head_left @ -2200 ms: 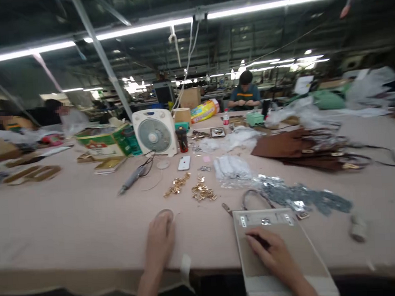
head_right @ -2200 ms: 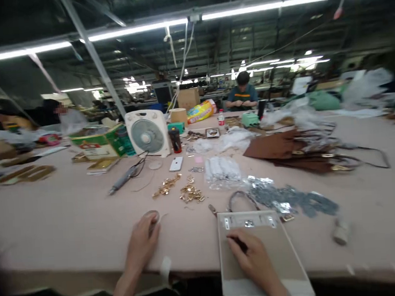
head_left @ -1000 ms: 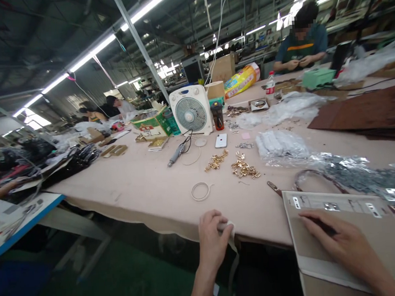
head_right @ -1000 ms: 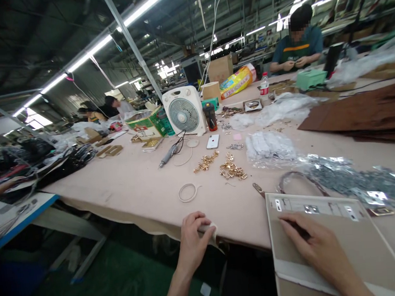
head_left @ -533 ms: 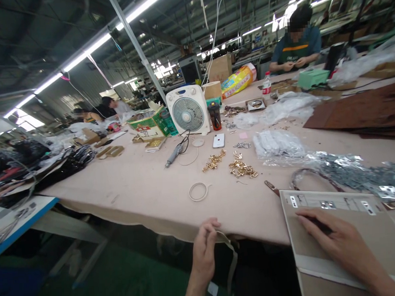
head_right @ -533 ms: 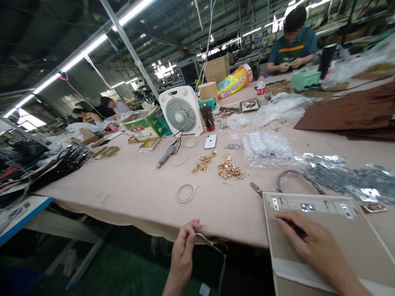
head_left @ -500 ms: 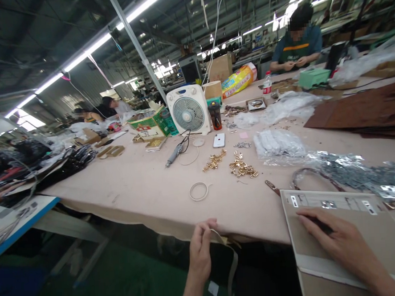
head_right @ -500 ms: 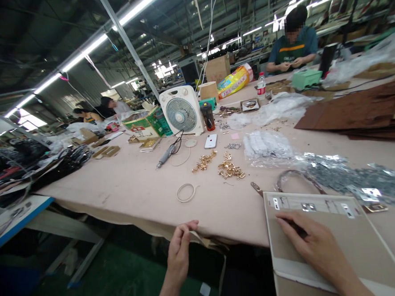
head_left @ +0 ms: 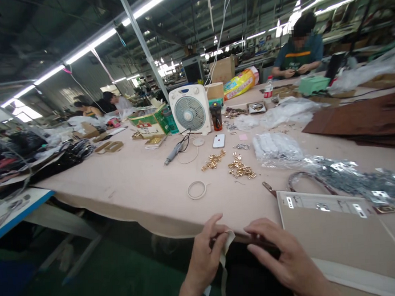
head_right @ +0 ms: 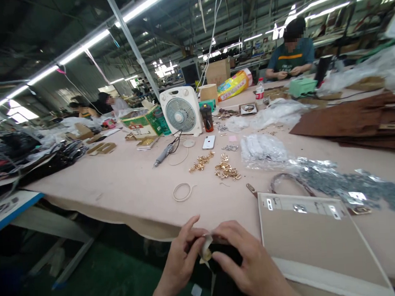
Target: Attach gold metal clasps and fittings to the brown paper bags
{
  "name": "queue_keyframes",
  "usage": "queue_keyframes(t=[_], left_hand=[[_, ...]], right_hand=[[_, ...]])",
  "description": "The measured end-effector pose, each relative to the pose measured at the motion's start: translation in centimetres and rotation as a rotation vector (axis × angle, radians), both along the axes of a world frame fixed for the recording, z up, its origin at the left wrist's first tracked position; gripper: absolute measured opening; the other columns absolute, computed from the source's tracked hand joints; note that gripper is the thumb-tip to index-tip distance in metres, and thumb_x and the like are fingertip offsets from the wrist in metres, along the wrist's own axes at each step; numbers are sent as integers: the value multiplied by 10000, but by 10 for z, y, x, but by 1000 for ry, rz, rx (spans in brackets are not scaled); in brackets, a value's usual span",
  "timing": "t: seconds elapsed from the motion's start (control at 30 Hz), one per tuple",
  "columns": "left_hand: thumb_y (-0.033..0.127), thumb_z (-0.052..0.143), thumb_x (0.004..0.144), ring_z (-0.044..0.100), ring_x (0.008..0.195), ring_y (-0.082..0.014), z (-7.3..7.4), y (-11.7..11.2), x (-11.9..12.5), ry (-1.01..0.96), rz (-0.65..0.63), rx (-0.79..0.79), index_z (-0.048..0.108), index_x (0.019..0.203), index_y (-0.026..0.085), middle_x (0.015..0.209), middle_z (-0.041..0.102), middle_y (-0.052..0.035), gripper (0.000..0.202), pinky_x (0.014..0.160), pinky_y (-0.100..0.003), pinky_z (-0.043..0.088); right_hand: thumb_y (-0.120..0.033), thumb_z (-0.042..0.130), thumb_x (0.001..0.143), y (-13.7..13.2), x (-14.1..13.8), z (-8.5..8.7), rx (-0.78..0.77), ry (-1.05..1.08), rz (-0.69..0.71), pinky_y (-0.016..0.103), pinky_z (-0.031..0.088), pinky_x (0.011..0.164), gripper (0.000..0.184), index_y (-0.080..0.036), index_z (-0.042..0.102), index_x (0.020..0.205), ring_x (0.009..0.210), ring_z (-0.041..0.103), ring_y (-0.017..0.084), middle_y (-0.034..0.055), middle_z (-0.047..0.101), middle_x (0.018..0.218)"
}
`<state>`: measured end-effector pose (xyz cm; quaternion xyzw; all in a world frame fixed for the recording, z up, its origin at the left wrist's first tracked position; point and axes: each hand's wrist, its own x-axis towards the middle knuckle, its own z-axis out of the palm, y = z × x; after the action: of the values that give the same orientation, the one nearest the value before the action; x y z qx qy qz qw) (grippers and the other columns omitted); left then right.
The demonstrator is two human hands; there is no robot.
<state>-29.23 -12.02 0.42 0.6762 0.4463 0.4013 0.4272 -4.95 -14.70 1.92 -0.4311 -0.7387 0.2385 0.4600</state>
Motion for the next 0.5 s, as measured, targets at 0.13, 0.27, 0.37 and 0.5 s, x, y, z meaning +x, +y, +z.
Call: queue_keyframes(t=[0.13,0.27,0.37,0.5], left_hand=[[309,531,1058,699,1114,-193,1,-4,10,17,-110,11,351,1572,273,1191,737,-74,546,1055,-351,533],[314,520,1060,709,1082,-214,-1,-13,15,-55,-124,-40,301,1584,255,1227,681,-116,572,982,-367,585],[306,555,1043,731,936,-185,1,-22,16,-147,-96,-71,341,1542,271,1248,609,-120,544,865,-337,617],[391,576,1030,720,952,-214,9,-28,9,-257,-59,-141,458,1452,255,1240,594,-126,459,828,-344,611]], right_hand=[[-242,664,966,2,-30,6,-56,11,20,304,592,972,298,-235,644,1263,1096,697,203,90,703,1188],[-191,607,1001,0,-32,-4,-19,41,28,288,612,874,256,-228,654,1249,992,715,188,81,725,1093],[-126,558,1001,-5,-30,-6,97,46,34,267,613,807,215,-228,694,1134,923,726,174,64,742,994],[-87,558,971,-18,-30,-1,278,-19,-7,264,621,756,264,-225,714,1134,869,746,169,71,767,958]])
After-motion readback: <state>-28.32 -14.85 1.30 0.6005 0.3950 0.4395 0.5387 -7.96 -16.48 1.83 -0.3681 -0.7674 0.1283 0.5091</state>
